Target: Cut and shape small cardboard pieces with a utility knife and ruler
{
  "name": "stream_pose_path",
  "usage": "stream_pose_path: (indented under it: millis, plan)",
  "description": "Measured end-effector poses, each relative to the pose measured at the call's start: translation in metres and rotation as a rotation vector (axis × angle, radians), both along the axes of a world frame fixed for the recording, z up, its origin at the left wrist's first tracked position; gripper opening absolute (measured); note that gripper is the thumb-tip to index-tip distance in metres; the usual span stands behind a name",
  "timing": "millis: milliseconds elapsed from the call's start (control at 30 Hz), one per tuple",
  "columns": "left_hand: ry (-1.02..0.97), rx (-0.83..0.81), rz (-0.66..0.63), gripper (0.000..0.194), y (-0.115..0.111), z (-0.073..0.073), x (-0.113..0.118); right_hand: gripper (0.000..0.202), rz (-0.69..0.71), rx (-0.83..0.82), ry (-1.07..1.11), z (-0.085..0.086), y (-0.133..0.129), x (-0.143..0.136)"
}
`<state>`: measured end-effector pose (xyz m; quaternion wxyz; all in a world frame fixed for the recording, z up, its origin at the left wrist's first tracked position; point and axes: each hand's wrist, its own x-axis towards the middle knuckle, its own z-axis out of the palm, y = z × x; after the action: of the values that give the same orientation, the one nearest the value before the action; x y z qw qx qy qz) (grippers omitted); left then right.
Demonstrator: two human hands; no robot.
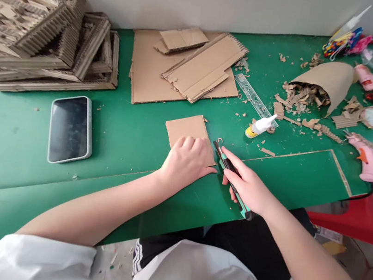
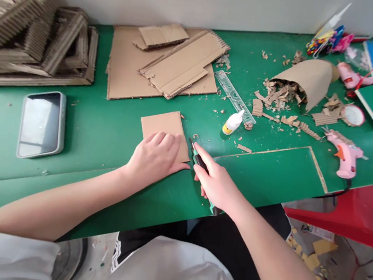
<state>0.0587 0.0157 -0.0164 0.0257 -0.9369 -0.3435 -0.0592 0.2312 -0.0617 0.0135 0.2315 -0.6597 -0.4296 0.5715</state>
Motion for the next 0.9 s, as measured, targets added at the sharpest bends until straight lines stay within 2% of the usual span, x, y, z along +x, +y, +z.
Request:
stream_pose_path:
  millis: [100, 267, 433, 633, 900]
  plan:
    - [-0.122, -0.025, -0.104, 0.067, 0.011, -0.009, -0.011, 0.054, 0.065, -0.022, -0.037, 0.005, 0.007, 0.003]
    - [-0.179, -0.09, -0.071, 0.061, 0.016, -0.021, -0.014, 0.054, 0.141, -0.05, -0.09, 0.014, 0.02, 0.004]
    - [-0.192, -0.099, -0.034, 0.058, 0.014, -0.019, -0.006, 0.053, 0.228, -0.075, -0.207, 0.027, 0.035, 0.005]
    - [-0.209, -0.096, -0.042, 0.054, 0.014, -0.018, -0.005, 0.056, 0.311, -0.135, -0.216, 0.041, 0.052, 0.007]
    - [-0.19, -0.1, -0.039, 0.051, 0.015, -0.016, -0.004, 0.056, 0.399, -0.185, -0.295, 0.043, 0.054, 0.005]
